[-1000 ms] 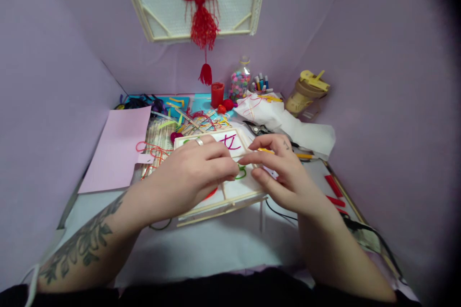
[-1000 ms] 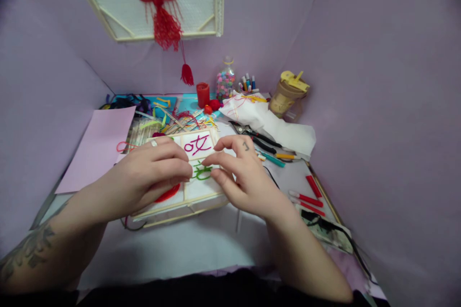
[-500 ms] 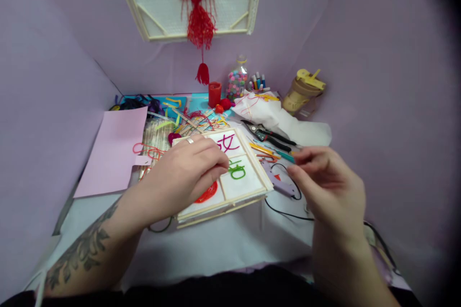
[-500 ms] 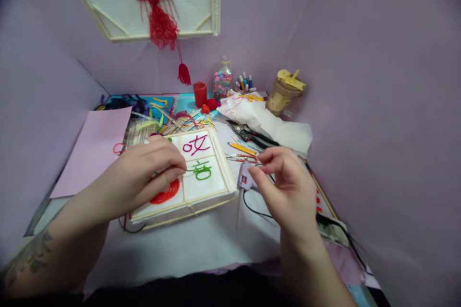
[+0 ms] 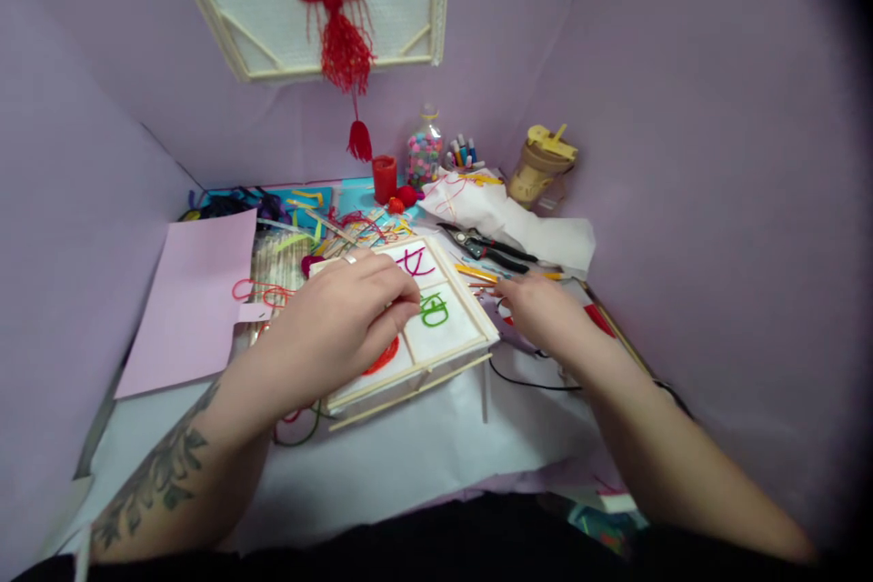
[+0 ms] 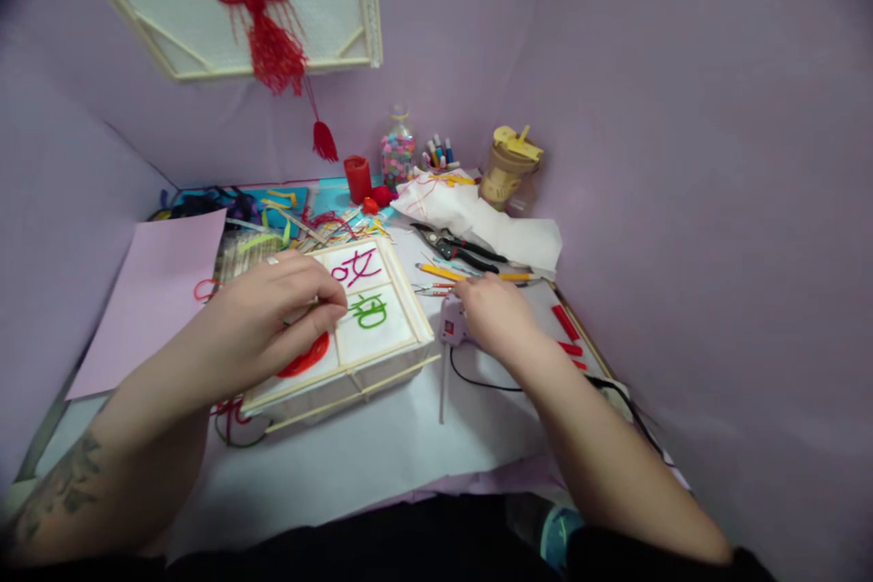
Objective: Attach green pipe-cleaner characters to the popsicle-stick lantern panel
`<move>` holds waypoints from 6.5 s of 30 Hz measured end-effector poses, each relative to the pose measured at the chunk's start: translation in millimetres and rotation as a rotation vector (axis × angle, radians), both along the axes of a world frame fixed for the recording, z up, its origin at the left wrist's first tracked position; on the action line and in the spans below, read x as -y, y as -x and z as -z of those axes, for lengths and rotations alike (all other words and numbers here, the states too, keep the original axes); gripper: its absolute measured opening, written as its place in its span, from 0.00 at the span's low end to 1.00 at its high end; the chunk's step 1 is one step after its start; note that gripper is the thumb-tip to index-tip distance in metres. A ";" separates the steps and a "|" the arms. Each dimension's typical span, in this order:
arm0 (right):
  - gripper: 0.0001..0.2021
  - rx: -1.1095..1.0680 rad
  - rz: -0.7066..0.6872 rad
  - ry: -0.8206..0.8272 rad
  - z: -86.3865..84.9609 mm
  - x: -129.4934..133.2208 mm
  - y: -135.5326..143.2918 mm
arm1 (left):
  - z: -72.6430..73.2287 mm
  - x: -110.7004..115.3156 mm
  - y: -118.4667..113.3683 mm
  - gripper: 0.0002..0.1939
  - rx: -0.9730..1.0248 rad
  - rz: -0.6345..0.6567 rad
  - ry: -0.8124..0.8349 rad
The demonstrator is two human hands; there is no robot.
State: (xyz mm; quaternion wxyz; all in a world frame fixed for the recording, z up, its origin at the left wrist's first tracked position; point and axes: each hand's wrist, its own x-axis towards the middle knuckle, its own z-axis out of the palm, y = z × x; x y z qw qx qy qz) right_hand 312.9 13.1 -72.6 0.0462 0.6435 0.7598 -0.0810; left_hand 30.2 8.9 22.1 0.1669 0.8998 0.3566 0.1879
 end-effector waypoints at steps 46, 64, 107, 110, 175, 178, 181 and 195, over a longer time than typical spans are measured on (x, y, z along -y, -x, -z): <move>0.24 -0.971 -0.120 0.123 -73.3 29.1 -16.7 | 0.7 2.2 -0.4 0.07 0.127 0.015 -0.056; 0.20 -1.560 0.305 0.510 -66.1 22.6 -3.8 | 4.7 4.5 -0.5 0.06 0.173 0.019 -0.015; 0.13 -0.010 -0.225 -0.040 -108.5 14.7 43.2 | 2.0 9.1 -6.9 0.07 0.193 0.046 -0.073; 0.13 -0.013 -0.217 -0.019 -109.4 14.8 44.5 | 1.3 9.2 -8.4 0.07 0.200 0.054 -0.075; 0.12 0.024 -0.219 -0.104 -113.6 14.5 45.2 | 1.2 8.3 -3.5 0.06 0.244 0.034 -0.042; 0.11 -0.054 -0.189 -0.134 -112.2 12.8 39.1 | -2.3 10.6 -0.5 0.06 0.275 0.015 -0.035; 0.12 -0.253 -0.156 -0.174 -108.8 10.0 32.6 | -5.8 14.6 2.0 0.06 0.332 -0.021 -0.035; 0.10 -1.769 0.311 -0.154 -40.3 75.1 33.8 | 3.3 42.5 6.9 0.07 0.591 -0.283 -0.045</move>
